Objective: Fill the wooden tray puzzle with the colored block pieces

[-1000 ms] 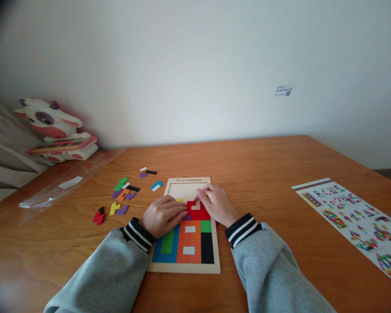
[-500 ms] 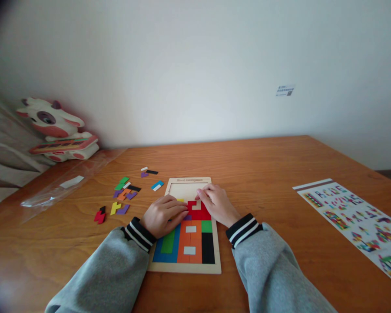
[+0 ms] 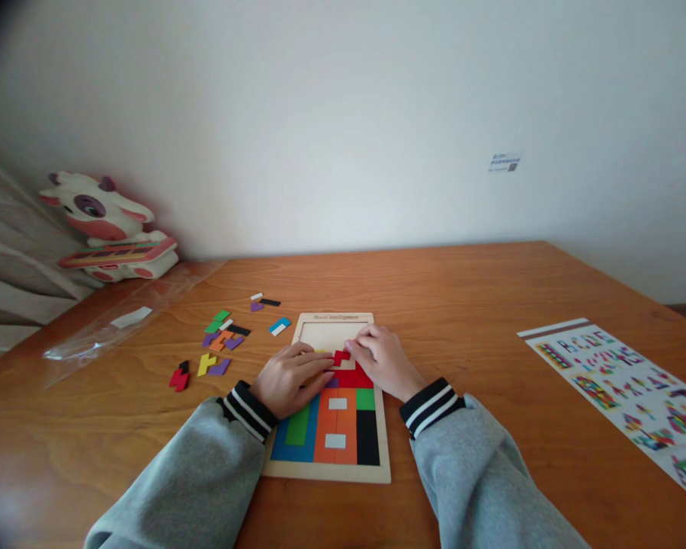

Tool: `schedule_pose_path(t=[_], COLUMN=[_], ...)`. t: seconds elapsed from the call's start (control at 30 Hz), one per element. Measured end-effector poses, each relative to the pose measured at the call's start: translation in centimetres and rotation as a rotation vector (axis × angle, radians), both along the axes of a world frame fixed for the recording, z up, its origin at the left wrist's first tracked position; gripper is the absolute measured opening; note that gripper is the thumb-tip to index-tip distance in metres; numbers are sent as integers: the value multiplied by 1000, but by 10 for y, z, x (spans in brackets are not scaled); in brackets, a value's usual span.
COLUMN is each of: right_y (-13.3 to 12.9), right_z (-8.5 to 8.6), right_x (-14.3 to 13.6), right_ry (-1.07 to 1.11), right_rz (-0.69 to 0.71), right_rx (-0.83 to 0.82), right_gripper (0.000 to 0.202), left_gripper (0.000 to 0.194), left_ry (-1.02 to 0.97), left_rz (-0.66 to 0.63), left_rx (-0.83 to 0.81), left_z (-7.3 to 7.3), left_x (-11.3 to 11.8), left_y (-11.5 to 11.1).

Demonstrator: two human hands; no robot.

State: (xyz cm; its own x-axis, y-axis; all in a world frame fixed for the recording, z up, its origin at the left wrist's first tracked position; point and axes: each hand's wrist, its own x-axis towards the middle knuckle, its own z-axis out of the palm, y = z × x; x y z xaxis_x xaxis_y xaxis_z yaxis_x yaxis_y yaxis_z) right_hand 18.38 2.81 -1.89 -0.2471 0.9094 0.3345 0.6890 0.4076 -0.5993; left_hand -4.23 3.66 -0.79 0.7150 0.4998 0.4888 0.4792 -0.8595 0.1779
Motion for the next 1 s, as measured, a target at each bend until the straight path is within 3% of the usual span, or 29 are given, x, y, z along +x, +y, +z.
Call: schedule_pose_path(t=[0.2,0.33,0.53,0.77,1.0], right_y=[4,7,15,22,12], right_z=[-7,-9,-7,-8,-3], right_x=[-2,-9,-16,3,18], right_ry=[-22,-103,-132,-154,-212], right_rz=[-33,-109,-116,-292,-281], right_rx=[7,14,4,7,-78], right_gripper=[24,24,18,27,19], left_gripper=[29,30,27,22,23], left_ry=[63,59,-2,6,14], left_rz=[61,72,71,50,51], left_rx=[-39,-53,-60,-61,-74], left_z=[-2,-5,-8,-6,-9], left_x=[0,0,0,1,0], left_y=[-1,-1,-1,-2,-1])
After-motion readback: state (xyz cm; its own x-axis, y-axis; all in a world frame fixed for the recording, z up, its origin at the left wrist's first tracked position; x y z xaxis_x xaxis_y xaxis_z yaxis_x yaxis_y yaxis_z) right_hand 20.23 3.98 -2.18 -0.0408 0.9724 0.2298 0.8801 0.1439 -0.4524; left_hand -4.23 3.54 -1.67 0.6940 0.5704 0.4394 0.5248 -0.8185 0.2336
